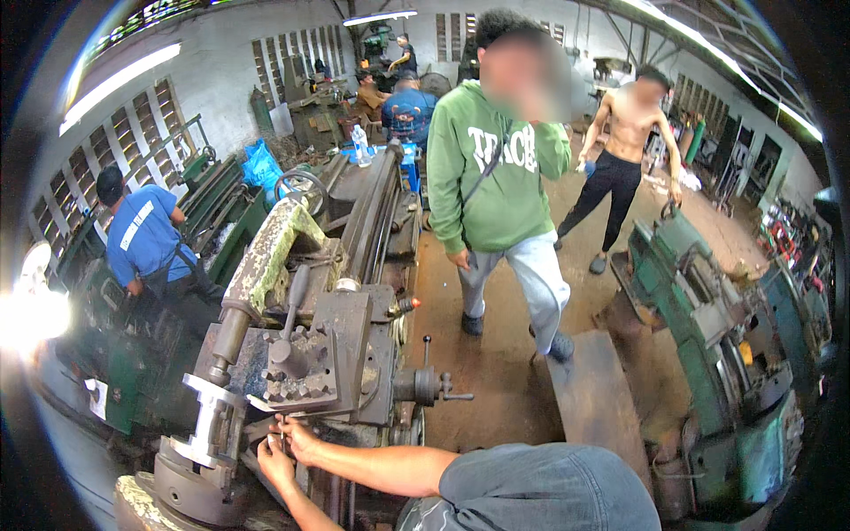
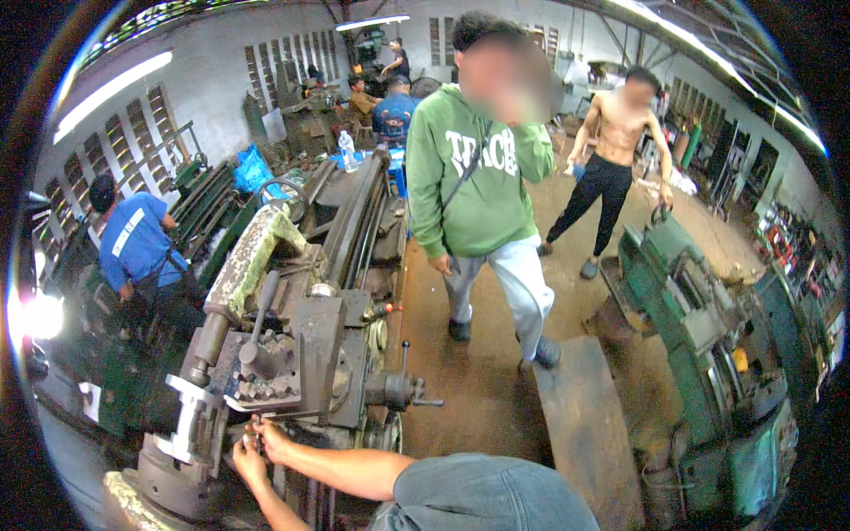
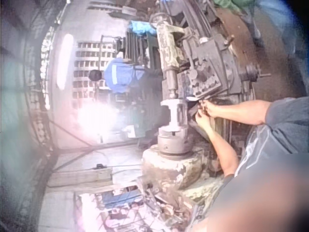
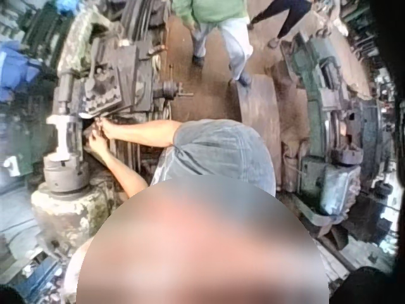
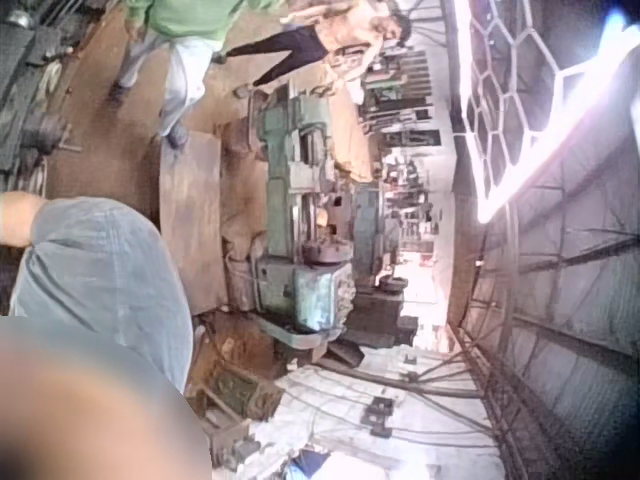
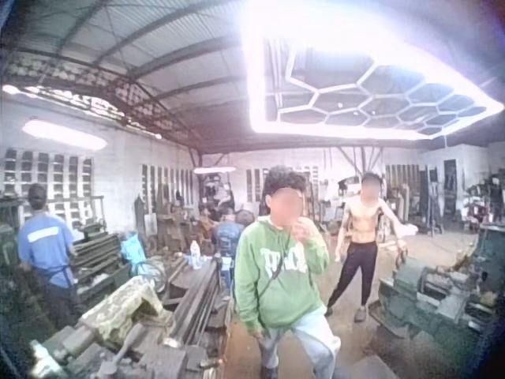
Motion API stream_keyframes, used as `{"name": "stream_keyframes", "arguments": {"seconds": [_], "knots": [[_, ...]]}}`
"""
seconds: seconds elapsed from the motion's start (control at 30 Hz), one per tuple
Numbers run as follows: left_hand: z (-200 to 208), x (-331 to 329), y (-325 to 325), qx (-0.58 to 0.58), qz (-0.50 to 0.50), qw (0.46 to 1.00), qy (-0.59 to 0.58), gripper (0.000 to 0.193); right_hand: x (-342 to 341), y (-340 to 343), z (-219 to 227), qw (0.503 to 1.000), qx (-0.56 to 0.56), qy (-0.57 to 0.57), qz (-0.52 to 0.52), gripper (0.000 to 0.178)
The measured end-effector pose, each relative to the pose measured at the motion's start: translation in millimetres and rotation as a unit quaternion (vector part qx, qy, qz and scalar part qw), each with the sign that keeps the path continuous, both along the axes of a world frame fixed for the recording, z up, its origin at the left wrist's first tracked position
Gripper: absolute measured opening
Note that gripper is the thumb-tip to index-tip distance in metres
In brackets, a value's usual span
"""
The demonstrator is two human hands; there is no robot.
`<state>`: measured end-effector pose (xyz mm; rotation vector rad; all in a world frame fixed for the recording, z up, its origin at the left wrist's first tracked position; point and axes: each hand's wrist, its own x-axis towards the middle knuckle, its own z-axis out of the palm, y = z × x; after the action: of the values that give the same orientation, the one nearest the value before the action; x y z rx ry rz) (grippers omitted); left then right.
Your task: The person operates a metal lathe, using a wrench to tighten a chuck bolt and then a caliper to measure the rotating workpiece. The person adjusts the tool post and continues machining while others stand nearby.
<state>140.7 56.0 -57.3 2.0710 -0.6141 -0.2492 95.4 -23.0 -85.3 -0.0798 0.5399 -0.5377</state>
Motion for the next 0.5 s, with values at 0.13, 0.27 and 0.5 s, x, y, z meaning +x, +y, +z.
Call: {"name": "stream_keyframes", "arguments": {"seconds": [0.13,0.27,0.5], "knots": [[5,2,1,0.007,-0.017,0.998,0.064,0.038,4,-9,-7,0.998,0.032,-0.049,0.012,0.027],[8,-2,-2,-0.002,-0.093,0.995,0.040,0.027,4,-8,-20,0.995,-0.096,0.008,0.021,0.032],[-3,10,-1,-0.002,-0.038,0.999,0.002,0.025,5,1,-15,0.973,-0.222,0.047,-0.038,0.030]]}}
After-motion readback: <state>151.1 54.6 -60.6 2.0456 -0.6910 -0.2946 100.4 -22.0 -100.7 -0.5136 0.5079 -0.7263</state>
